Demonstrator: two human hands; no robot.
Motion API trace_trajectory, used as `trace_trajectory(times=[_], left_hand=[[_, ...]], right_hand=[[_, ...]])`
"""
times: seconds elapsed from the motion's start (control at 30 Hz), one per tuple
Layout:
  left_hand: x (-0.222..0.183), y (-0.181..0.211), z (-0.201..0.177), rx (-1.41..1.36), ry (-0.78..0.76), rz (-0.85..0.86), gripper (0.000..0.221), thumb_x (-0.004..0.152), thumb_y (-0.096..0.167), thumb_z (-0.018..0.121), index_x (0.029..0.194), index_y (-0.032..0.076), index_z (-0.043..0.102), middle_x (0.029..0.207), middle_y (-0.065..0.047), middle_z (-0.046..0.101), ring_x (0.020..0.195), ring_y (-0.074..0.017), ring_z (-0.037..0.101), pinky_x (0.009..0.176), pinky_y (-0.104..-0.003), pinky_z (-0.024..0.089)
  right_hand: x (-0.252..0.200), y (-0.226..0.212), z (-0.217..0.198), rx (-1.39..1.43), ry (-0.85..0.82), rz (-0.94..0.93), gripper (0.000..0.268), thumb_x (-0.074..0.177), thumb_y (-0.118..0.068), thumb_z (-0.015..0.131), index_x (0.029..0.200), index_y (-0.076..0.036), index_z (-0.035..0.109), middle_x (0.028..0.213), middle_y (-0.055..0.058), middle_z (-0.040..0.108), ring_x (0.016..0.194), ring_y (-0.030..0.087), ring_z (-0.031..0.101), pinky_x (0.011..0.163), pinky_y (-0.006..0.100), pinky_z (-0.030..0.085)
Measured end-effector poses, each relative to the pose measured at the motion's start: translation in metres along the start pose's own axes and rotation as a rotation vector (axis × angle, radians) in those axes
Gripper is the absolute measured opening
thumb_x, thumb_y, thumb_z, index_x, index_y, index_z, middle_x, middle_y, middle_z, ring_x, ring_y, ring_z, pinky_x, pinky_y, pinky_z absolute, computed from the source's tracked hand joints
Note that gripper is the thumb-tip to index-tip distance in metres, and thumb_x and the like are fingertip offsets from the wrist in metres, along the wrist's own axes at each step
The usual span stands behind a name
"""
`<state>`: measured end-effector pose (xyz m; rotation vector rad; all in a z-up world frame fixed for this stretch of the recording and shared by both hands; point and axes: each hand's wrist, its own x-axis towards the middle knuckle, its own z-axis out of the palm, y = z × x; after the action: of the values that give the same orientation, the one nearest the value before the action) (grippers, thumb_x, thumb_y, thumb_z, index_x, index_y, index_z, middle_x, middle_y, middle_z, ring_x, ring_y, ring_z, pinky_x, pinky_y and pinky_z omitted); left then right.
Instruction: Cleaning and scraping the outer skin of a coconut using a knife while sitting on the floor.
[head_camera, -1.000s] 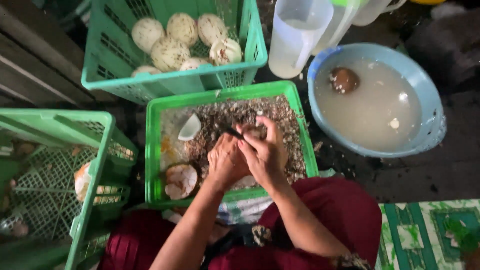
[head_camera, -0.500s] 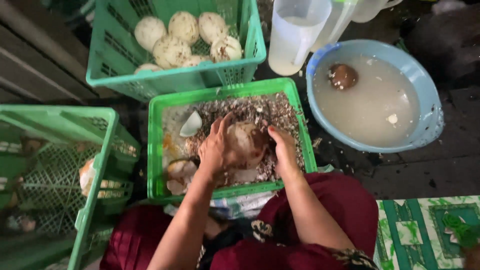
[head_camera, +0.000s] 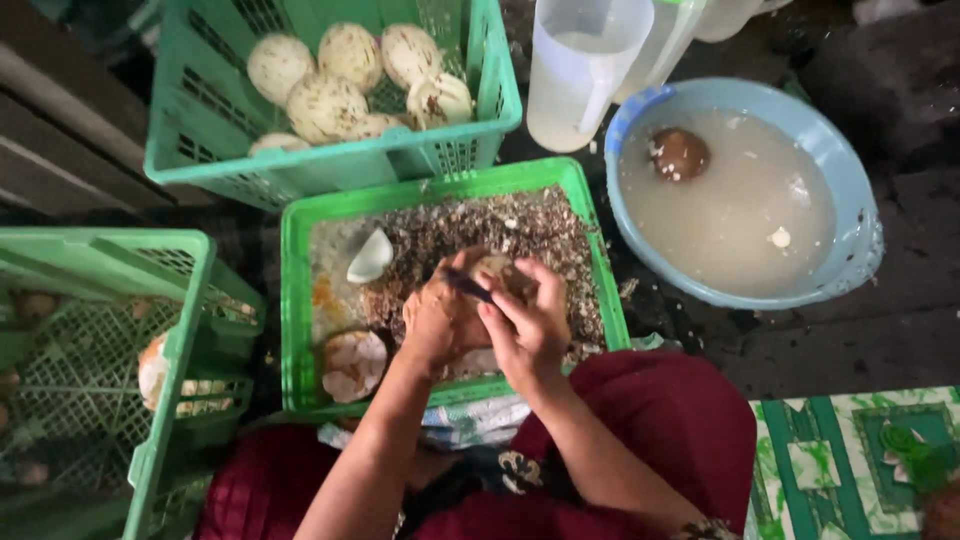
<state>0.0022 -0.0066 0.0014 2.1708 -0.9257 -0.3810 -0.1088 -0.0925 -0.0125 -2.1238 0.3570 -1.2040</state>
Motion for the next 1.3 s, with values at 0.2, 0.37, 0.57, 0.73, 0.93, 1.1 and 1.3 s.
trace_trajectory(times=[0.2, 0.37, 0.57, 0.73, 0.93, 1.1, 1.3], left_hand=[[0.003, -0.014, 0.008, 0.100, -0.032, 0.056, 0.118, 0.041, 0.061, 0.089, 0.147, 0.035, 0.044, 0.129, -0.004, 0.060, 0.098, -0.0448, 0.070, 0.084, -0.060, 0.058], [-0.020, 0.055, -0.039, 0.130, -0.049, -0.051, 0.053, 0.093, 0.024, 0.048, 0.145, 0.013, 0.048, 0.135, -0.019, 0.059, 0.092, -0.0510, 0.070, 0.082, -0.062, 0.055], [-0.010, 0.009, -0.007, 0.182, -0.006, 0.038, 0.109, 0.052, 0.052, 0.084, 0.149, 0.024, 0.042, 0.135, -0.004, 0.058, 0.088, -0.0437, 0.073, 0.076, -0.058, 0.059], [-0.019, 0.011, -0.003, 0.203, -0.057, -0.049, 0.101, 0.072, 0.047, 0.073, 0.160, 0.022, 0.028, 0.158, -0.017, 0.038, 0.116, -0.0544, 0.060, 0.106, -0.066, 0.039], [-0.022, 0.047, -0.023, 0.123, 0.005, 0.012, 0.073, 0.096, 0.044, 0.007, 0.156, 0.017, 0.037, 0.151, -0.028, 0.043, 0.125, -0.0525, 0.054, 0.100, -0.061, 0.043], [-0.024, 0.037, -0.015, 0.214, 0.012, 0.023, 0.074, 0.094, 0.052, 0.019, 0.159, 0.018, 0.031, 0.155, -0.022, 0.041, 0.129, -0.0456, 0.053, 0.097, -0.057, 0.041], [-0.014, -0.017, 0.016, 0.260, 0.137, 0.201, 0.089, 0.052, 0.066, 0.080, 0.126, 0.019, 0.064, 0.114, -0.008, 0.064, 0.094, -0.0308, 0.070, 0.077, -0.042, 0.058]], right_hand=[[0.020, 0.072, 0.025, 0.271, -0.146, 0.742, 0.028, 0.093, -0.042, 0.067, 0.114, -0.028, 0.079, 0.136, 0.009, 0.051, 0.130, 0.034, 0.053, 0.109, 0.039, 0.043], [0.018, 0.009, 0.001, -0.043, -0.152, 0.257, 0.020, 0.091, -0.034, 0.071, 0.095, -0.017, 0.081, 0.136, 0.010, 0.052, 0.123, 0.034, 0.059, 0.102, 0.038, 0.047], [0.024, 0.037, 0.010, 0.118, -0.167, 0.575, 0.020, 0.085, -0.033, 0.072, 0.098, -0.021, 0.081, 0.134, 0.009, 0.056, 0.123, 0.034, 0.060, 0.104, 0.036, 0.047], [0.034, 0.011, -0.004, -0.097, -0.285, 0.345, 0.030, 0.091, -0.044, 0.067, 0.088, -0.017, 0.080, 0.143, 0.009, 0.051, 0.118, 0.038, 0.062, 0.096, 0.041, 0.051], [0.035, 0.030, 0.001, -0.060, -0.238, 0.354, 0.016, 0.088, -0.033, 0.074, 0.089, -0.018, 0.080, 0.138, 0.009, 0.054, 0.117, 0.040, 0.063, 0.095, 0.042, 0.053], [0.059, 0.039, -0.002, 0.018, -0.356, 0.617, 0.027, 0.079, -0.047, 0.074, 0.097, -0.028, 0.080, 0.144, -0.005, 0.055, 0.120, 0.031, 0.063, 0.103, 0.037, 0.047], [0.038, -0.006, -0.012, -0.053, -0.368, 0.070, 0.019, 0.088, -0.027, 0.073, 0.103, -0.019, 0.080, 0.135, 0.014, 0.055, 0.123, 0.042, 0.057, 0.105, 0.048, 0.043]])
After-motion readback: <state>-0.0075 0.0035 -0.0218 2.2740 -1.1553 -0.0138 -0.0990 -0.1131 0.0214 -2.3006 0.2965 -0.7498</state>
